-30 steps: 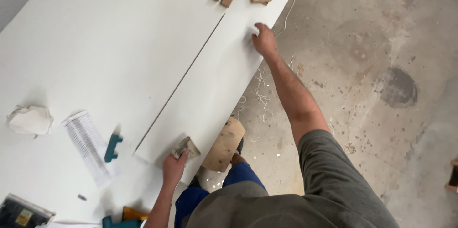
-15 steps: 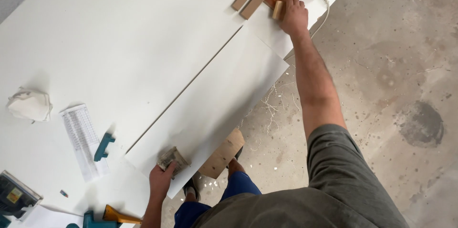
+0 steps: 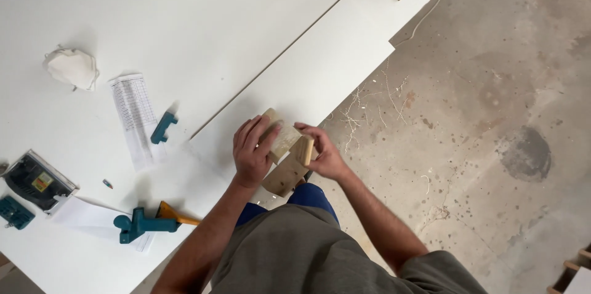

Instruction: The person sands the edges of a white board using a sanding block. They then position the board on wooden supports and apply a strip of edge banding. Using a clothes iron, they press the banding onto the edge to adhere it. Finally, they use a small hand tool to trim the excess banding and smooth the edge.

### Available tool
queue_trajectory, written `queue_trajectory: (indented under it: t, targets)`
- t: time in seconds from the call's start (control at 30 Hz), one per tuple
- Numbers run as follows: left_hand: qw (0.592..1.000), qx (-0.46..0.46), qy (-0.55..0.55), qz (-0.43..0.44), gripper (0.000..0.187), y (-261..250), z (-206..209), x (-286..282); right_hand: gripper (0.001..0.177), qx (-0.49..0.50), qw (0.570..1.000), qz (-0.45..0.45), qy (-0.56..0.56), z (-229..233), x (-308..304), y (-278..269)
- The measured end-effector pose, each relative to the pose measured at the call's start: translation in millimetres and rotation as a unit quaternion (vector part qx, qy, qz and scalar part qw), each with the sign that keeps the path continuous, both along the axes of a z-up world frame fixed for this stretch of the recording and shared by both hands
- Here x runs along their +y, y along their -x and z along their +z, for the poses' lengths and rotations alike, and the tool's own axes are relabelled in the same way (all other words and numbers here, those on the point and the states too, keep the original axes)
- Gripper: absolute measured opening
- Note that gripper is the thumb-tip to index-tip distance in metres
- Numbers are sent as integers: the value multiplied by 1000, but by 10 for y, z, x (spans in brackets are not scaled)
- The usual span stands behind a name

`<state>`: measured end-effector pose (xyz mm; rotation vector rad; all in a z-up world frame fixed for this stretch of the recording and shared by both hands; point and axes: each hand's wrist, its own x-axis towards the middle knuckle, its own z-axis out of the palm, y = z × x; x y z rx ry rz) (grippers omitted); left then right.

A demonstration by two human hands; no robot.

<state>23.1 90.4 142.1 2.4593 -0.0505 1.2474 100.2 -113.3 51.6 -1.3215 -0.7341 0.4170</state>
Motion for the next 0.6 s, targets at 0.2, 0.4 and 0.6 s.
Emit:
queue_trajectory:
  t: [0.2, 0.4, 0.6]
  targets:
    - [996, -13, 35, -84, 20, 671, 134, 281, 80, -23, 990, -136, -8, 264, 539, 1102]
    - [977, -48, 80, -192, 20, 1382, 182, 552, 93, 3, 980, -196, -22, 313, 763, 1872]
    - [929, 74, 185, -312, 27, 1919, 308, 750, 88, -64, 969, -237, 7, 649, 971, 2351]
